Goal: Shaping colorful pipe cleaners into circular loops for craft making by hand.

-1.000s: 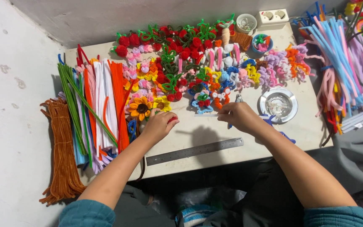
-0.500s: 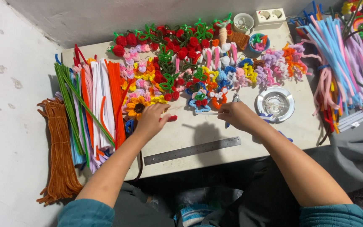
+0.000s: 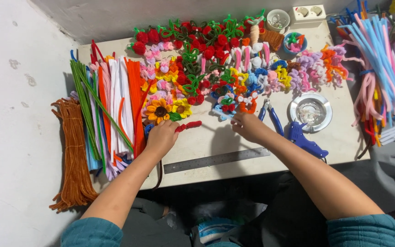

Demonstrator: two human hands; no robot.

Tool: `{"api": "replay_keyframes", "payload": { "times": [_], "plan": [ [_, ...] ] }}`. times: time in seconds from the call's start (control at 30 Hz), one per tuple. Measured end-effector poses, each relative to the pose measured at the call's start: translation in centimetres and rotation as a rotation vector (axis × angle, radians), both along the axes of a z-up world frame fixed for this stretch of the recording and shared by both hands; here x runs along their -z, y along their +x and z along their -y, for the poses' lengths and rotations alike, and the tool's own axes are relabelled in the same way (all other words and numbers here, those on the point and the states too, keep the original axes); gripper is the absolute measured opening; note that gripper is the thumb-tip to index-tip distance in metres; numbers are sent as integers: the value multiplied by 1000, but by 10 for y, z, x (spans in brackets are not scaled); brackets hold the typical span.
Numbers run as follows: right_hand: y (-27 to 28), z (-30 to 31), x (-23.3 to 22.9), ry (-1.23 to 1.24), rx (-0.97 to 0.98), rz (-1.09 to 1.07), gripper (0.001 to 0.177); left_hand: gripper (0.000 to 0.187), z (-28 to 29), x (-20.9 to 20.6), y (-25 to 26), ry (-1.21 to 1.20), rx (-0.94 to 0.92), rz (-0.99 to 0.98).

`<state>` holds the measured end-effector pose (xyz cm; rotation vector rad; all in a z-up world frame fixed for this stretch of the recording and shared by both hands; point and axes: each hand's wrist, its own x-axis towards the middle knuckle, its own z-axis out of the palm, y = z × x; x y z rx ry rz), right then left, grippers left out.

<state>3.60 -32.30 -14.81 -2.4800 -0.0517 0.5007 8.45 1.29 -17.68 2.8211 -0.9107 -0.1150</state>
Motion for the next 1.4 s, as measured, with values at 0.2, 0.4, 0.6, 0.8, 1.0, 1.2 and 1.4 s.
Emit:
{"api": "replay_keyframes", "payload": {
  "times": [0.2, 0.4, 0.6, 0.8, 1.0, 1.2, 1.4],
  "plan": [
    [-9, -24, -1, -152, -81, -80, 27, 30, 4, -10, -2, -71, -19, -117],
    [-4, -21, -29, -107, -65, -125, 29, 31, 5, -26, -6, -113, -46, -180],
    [-3, -40, 5, -95, -44, -153, 29, 31, 12, -36, -9, -203, -180, -346],
    [-12, -49, -26, -150, -56, -218, 30, 32, 10, -49, -5, -225, -231, -370],
    [-35, -55, -58, -225, -189, -192, 31, 33, 5, -118, -20, -329, -303, -425],
    [-56, -53, -68, -253, -226, -191, 31, 35, -21, -147, -36, -305, -384, -423],
    [-67, -44, -95, -266, -204, -166, 29, 32, -69, -190, -53, -576, -599, -162]
  ]
}}
